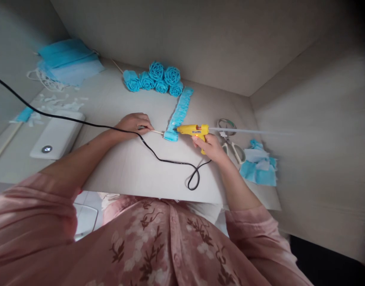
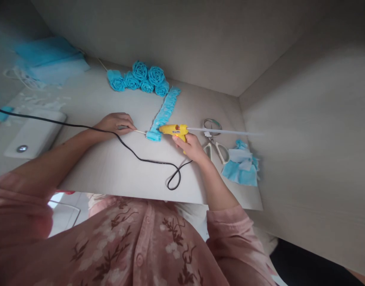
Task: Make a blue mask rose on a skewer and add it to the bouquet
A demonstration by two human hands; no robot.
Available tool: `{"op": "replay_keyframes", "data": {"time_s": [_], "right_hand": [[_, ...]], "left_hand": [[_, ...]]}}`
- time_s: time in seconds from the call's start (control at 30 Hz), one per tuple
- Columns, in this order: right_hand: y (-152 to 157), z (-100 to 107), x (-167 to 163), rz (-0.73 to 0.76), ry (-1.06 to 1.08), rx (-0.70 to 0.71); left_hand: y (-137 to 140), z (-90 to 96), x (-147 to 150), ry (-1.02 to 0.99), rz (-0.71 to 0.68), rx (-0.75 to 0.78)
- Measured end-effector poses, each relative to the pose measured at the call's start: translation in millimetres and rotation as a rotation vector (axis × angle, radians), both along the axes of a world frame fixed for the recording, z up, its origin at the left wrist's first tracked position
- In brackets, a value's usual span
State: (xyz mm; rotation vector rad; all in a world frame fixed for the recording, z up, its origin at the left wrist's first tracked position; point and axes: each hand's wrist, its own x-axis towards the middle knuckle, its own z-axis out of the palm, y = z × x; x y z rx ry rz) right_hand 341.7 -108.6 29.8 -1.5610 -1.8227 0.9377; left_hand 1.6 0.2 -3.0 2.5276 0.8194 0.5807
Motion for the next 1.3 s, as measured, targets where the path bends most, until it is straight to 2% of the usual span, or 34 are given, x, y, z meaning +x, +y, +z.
{"op": "replay_keyframes", "data": {"time_s": [0.43, 0.77, 0.87, 1.0, 1.13, 1.3], "right_hand": [[-0.5, 3.8, 5.7, 0.025, -0.029, -0.014], [-3.5, 18.9, 20.4, 0.044, -0.116, -0.082], [-3.1, 18.0, 22.7, -0.013, 0.056, -0.093], [0.2, 5.6, 17.2, -0.124, 0.351, -0.060], [5.6, -7.1, 12.2, -0.177, 0.427, -0.087], [7.4, -6.8, 9.1, -0.217, 0.471, -0.108]], "left_hand": [[-1.2, 0.8, -0.4, -0.015, -0.003, -0.001], [-1.8, 0.7, -0.2, -0.005, -0.004, 0.014], [-1.5, 1.7, -0.6, 0.004, -0.001, 0.007], [-1.0, 2.0, 0.3, 0.025, -0.021, 0.045], [-3.8, 2.2, 2.9, 0.028, 0.010, 0.088], [-8.3, 3.4, 3.7, -0.003, 0.030, 0.046]]}}
